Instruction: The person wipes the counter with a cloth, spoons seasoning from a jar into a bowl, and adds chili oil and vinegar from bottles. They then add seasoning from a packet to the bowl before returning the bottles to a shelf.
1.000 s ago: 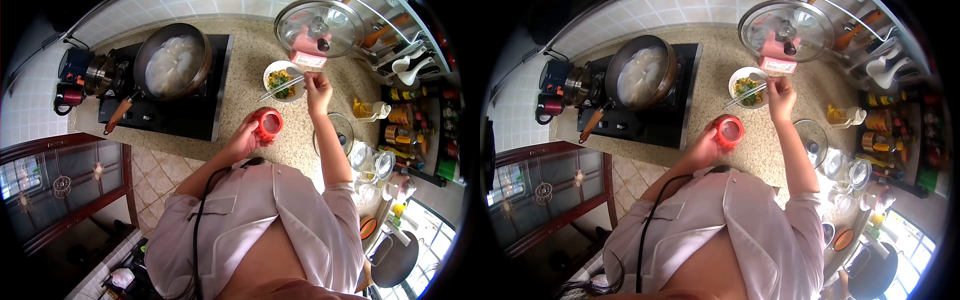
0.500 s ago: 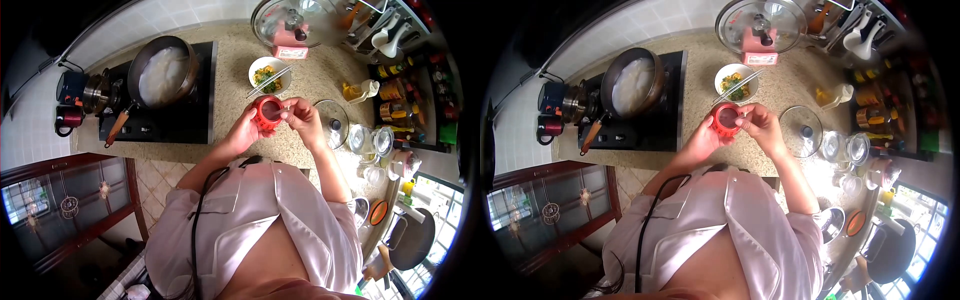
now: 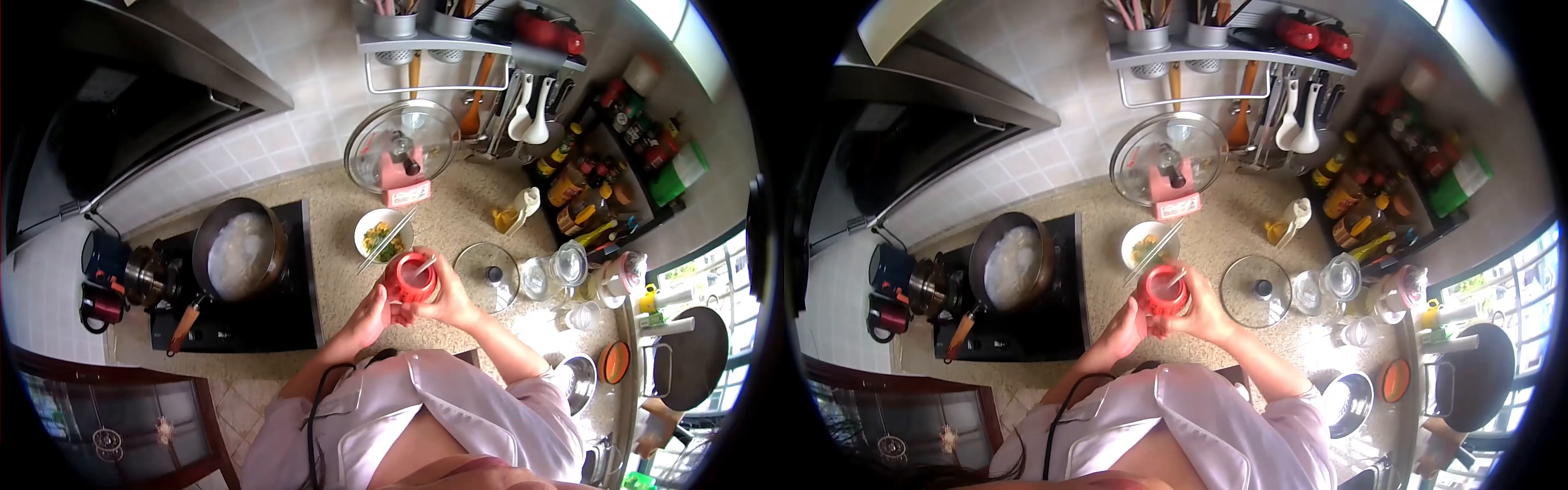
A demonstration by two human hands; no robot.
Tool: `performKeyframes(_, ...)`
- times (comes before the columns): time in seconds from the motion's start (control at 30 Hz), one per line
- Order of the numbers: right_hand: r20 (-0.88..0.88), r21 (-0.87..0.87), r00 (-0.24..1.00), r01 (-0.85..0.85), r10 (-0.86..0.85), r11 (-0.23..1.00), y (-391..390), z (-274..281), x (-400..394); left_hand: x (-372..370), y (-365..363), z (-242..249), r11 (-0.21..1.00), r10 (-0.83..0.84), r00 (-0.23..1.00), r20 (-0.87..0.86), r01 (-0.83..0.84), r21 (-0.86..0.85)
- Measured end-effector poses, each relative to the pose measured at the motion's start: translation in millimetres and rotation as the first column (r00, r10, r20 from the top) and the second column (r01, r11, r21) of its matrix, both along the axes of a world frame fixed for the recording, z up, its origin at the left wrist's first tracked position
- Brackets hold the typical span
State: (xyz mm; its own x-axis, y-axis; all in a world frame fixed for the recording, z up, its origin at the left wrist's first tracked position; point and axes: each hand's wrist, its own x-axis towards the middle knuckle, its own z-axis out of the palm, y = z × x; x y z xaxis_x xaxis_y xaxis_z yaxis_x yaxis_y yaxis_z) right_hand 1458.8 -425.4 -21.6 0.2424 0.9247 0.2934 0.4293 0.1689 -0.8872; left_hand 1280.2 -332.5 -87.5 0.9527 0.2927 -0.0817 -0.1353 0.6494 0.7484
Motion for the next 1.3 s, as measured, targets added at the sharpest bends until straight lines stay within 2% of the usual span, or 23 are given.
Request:
performKeyframes(0.1,-0.092,0.101,0.992,0.090,-0.081,0.991,15,48,31,4,-6,45,0.992,0.051,0.998,-0.038,-0.047,0.114)
performKeyframes(0.17,-0.041,0.180,0.974,0.227,-0.223,0.957,34,84,65,-2,-6,36,0.993,0.070,0.997,-0.028,-0.066,0.102)
performKeyframes(0.23,0.029,0.374,0.957,0.258,-0.289,0.891,65,101,120,-11,-8,33,0.969,0.083,0.984,-0.159,-0.043,0.244)
performKeyframes(0.27,-0.021,0.371,0.944,0.314,-0.330,0.874,76,122,138,-16,-10,39,0.984,0.090,0.974,-0.208,-0.055,0.170)
performKeyframes(0.3,-0.050,0.421,0.937,0.333,-0.345,0.843,93,135,165,-20,-11,39,0.984,0.085,0.976,-0.201,-0.050,0.171)
performKeyframes(0.33,0.023,0.461,0.885,0.404,-0.466,0.790,108,149,190,-25,-13,38,0.984,0.098,0.958,-0.269,-0.054,0.169)
performKeyframes(0.37,0.019,0.501,0.871,0.417,-0.491,0.759,121,163,212,-29,-14,37,0.984,0.113,0.934,-0.339,-0.058,0.167)
performKeyframes(0.4,0.075,0.524,0.792,0.486,-0.606,0.700,131,178,230,-31,-14,38,0.986,0.123,0.912,-0.391,-0.068,0.153)
performKeyframes(0.43,0.111,0.387,0.725,0.599,-0.680,0.701,136,195,240,-31,-14,36,0.985,0.125,0.913,-0.387,-0.068,0.156)
performKeyframes(0.53,0.100,0.363,0.693,0.643,-0.714,0.674,170,212,279,-34,-14,33,0.975,0.191,0.893,-0.409,-0.126,0.181)
performKeyframes(0.57,0.132,0.361,0.646,0.675,-0.752,0.643,181,214,289,-33,-13,34,0.974,0.206,0.883,-0.422,-0.144,0.174)
performKeyframes(0.63,0.164,0.359,0.599,0.704,-0.783,0.613,190,217,287,-32,-12,30,0.972,0.223,0.871,-0.437,-0.166,0.166)
performKeyframes(0.7,0.245,0.302,0.485,0.784,-0.839,0.542,199,217,283,-32,-8,21,0.975,0.216,0.876,-0.432,-0.170,0.143)
performKeyframes(0.8,0.300,0.273,0.447,0.806,-0.843,0.525,209,218,282,-29,-7,25,0.962,0.267,0.860,-0.435,-0.213,0.170)
performKeyframes(0.87,0.394,0.248,0.343,0.853,-0.852,0.459,215,217,280,-27,-5,23,0.963,0.266,0.856,-0.442,-0.212,0.168)
performKeyframes(0.9,0.471,0.251,0.280,0.866,-0.837,0.431,222,214,285,-25,-2,22,0.964,0.261,0.856,-0.446,-0.206,0.170)
performKeyframes(0.97,0.484,0.376,0.179,0.841,-0.857,0.388,223,205,284,-23,-2,19,0.964,0.253,0.852,-0.459,-0.183,0.190)
performKeyframes(1.03,0.391,0.428,0.171,0.836,-0.904,0.343,229,200,283,-18,-2,18,0.962,0.258,0.848,-0.464,-0.179,0.208)
performKeyframes(1.1,0.261,0.479,0.276,0.795,-0.925,0.373,227,194,279,-16,-4,16,0.960,0.258,0.869,-0.423,-0.182,0.212)
performKeyframes(1.13,0.263,0.476,0.265,0.801,-0.928,0.364,221,194,278,-15,-4,17,0.963,0.245,0.871,-0.426,-0.169,0.209)
performKeyframes(1.2,0.218,0.550,0.555,0.610,-0.803,0.571,205,194,277,-12,-5,18,0.960,0.246,0.864,-0.440,-0.156,0.231)
performKeyframes(1.23,0.219,0.549,0.548,0.615,-0.807,0.566,198,189,279,-11,-6,17,0.962,0.237,0.866,-0.441,-0.147,0.230)
performKeyframes(1.3,0.194,0.643,0.443,0.616,-0.875,0.455,186,178,283,-8,-7,14,0.967,0.214,0.859,-0.465,-0.119,0.225)
